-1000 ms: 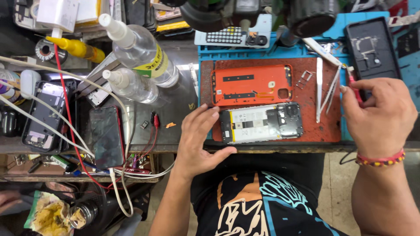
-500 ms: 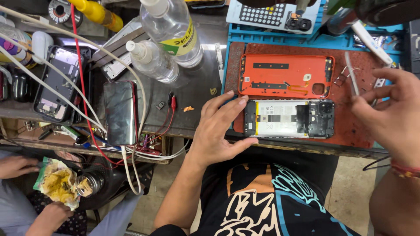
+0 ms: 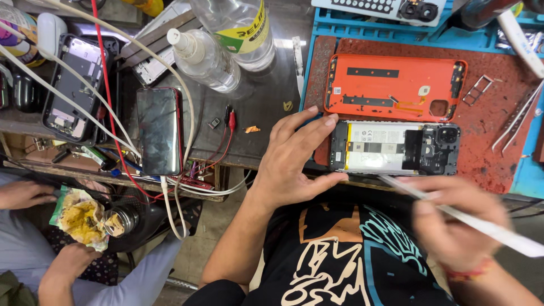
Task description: The person uses a screwdriver and a tool to work on the internal components of a mobile phone on a repair bench.
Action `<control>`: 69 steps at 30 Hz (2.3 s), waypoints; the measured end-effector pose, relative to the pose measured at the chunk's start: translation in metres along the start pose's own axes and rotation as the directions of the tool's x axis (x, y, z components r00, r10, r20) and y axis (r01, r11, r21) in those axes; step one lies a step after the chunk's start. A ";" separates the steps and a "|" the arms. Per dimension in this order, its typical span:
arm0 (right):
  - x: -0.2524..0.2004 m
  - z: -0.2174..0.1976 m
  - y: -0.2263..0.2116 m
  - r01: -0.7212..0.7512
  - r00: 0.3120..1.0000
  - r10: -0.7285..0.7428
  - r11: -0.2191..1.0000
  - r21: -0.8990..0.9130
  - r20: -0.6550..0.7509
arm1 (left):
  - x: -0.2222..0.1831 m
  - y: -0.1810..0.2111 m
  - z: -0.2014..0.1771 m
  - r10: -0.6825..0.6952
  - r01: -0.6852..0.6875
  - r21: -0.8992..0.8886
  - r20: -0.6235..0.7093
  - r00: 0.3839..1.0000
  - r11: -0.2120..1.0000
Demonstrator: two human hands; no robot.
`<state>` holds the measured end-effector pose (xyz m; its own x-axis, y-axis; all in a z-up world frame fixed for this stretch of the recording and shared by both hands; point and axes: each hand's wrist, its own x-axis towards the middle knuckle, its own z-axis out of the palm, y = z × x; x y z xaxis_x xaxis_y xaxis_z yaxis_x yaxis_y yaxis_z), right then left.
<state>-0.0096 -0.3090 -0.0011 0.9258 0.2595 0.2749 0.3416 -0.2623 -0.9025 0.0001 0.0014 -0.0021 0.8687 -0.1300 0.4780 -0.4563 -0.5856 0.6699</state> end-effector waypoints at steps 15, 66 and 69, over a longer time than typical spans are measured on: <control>0.037 0.070 -0.023 0.377 0.926 -0.363 0.907 -0.188 0.103 | -0.002 -0.003 -0.001 -0.008 0.009 -0.005 0.026 1.000 1.000; 0.021 0.080 0.028 0.745 0.657 -0.691 0.535 -0.397 0.302 | -0.001 0.005 -0.006 -0.008 0.009 -0.012 0.058 0.998 1.000; 0.022 0.080 0.030 0.754 0.648 -0.697 0.526 -0.394 0.309 | 0.001 0.006 -0.007 -0.008 0.009 -0.015 0.056 0.998 1.000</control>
<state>0.0079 -0.2370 -0.0482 0.3116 0.6378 0.7044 0.9412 -0.3088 -0.1368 -0.0027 0.0035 0.0066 0.8818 -0.1698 0.4399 -0.4513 -0.5744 0.6829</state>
